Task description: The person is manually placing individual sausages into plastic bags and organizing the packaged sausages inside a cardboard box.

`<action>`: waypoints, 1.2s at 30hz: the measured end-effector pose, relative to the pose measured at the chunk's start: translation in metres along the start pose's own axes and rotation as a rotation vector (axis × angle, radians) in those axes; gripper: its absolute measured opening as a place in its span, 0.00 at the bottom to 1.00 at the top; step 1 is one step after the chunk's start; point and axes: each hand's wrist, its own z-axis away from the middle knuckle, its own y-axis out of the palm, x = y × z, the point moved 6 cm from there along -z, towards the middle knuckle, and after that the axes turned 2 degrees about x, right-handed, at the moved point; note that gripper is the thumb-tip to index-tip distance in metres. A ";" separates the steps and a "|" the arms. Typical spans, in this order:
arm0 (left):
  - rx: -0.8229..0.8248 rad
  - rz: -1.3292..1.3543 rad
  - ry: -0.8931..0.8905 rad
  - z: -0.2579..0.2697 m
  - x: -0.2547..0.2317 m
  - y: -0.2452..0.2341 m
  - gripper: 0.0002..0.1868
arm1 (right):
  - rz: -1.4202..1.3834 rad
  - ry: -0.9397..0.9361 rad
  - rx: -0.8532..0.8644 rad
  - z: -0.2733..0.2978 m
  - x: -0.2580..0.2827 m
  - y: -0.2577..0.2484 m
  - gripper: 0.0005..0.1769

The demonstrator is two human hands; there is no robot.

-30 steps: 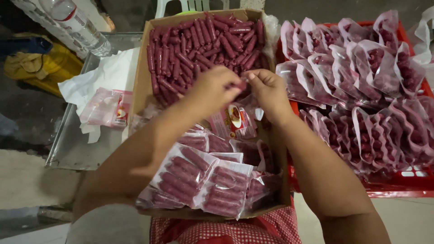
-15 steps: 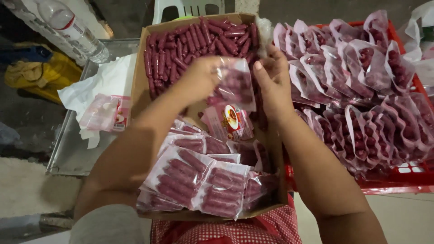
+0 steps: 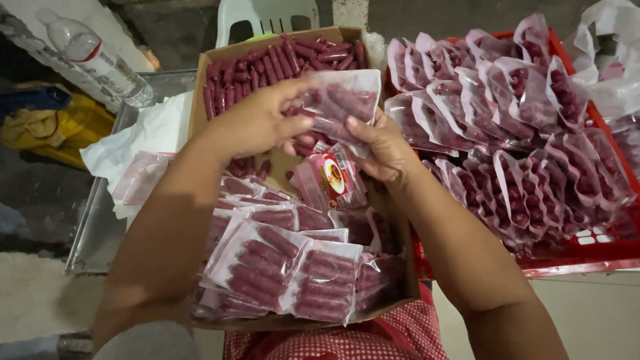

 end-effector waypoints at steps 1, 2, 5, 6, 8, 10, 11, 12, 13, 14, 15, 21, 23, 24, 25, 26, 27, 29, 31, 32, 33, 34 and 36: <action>0.002 0.014 -0.035 0.002 0.003 -0.001 0.19 | -0.003 -0.007 0.040 0.002 0.006 0.016 0.28; 0.005 0.014 -0.034 0.004 0.004 -0.001 0.19 | -0.004 -0.009 0.039 0.010 0.014 0.032 0.28; 0.004 0.045 -0.107 0.010 0.010 0.002 0.19 | 0.026 0.113 0.219 0.020 0.007 0.054 0.40; -0.010 0.069 -0.073 0.011 0.009 0.003 0.21 | 0.025 0.099 0.190 0.015 -0.006 0.030 0.39; -0.028 0.096 -0.037 0.010 0.011 0.005 0.23 | 0.029 0.088 0.162 0.013 -0.009 0.026 0.38; -0.102 0.094 -0.113 0.006 0.022 0.000 0.22 | -0.048 0.011 0.150 0.020 0.016 0.066 0.30; -0.102 0.097 -0.113 0.006 0.023 0.002 0.22 | -0.046 0.013 0.148 0.019 0.012 0.055 0.30; -0.115 0.100 -0.101 0.006 0.023 0.002 0.20 | -0.070 -0.005 0.099 0.017 0.009 0.040 0.28; -0.126 0.101 -0.089 0.006 0.023 0.002 0.19 | -0.095 -0.025 0.050 0.015 0.005 0.026 0.26; -0.126 0.103 -0.089 0.006 0.023 0.004 0.19 | -0.095 -0.024 0.049 0.013 0.002 0.020 0.26; -0.117 0.094 -0.075 0.007 0.022 0.006 0.18 | -0.070 -0.038 0.041 0.012 -0.001 0.013 0.27; -0.078 -0.166 0.072 0.013 0.012 0.016 0.13 | -0.012 0.033 0.113 0.025 0.013 0.062 0.31; -0.043 -0.178 0.041 0.016 0.012 0.016 0.11 | -0.001 0.050 0.100 0.026 0.012 0.064 0.35; -0.049 -0.155 0.005 0.017 0.021 0.014 0.12 | -0.009 0.043 0.064 0.021 0.007 0.050 0.31; -0.056 -0.131 -0.032 0.019 0.029 0.013 0.13 | -0.018 0.039 0.028 0.017 0.001 0.037 0.27; -0.055 -0.129 -0.035 0.019 0.022 0.015 0.13 | -0.018 0.041 0.026 0.012 -0.007 0.018 0.27; -0.094 -0.045 -0.061 0.020 0.017 0.014 0.12 | -0.021 0.029 -0.029 0.006 -0.015 -0.004 0.23; -0.135 0.040 -0.091 0.019 0.015 0.014 0.12 | -0.024 0.022 -0.084 0.006 -0.016 -0.005 0.20; -0.232 0.170 -0.076 0.016 0.023 0.010 0.15 | -0.028 -0.037 -0.129 0.017 0.004 0.034 0.15; -0.234 0.171 -0.078 0.016 0.019 0.011 0.15 | -0.029 -0.034 -0.130 0.018 0.005 0.035 0.15; -0.195 0.131 -0.007 0.014 0.011 0.015 0.17 | 0.008 -0.013 0.012 0.017 0.006 0.043 0.29; -0.156 0.090 0.065 0.013 0.002 0.019 0.20 | 0.044 0.007 0.153 0.018 0.006 0.052 0.43; -0.174 0.070 0.080 0.013 0.010 0.022 0.22 | 0.114 0.007 0.201 0.024 0.020 0.080 0.42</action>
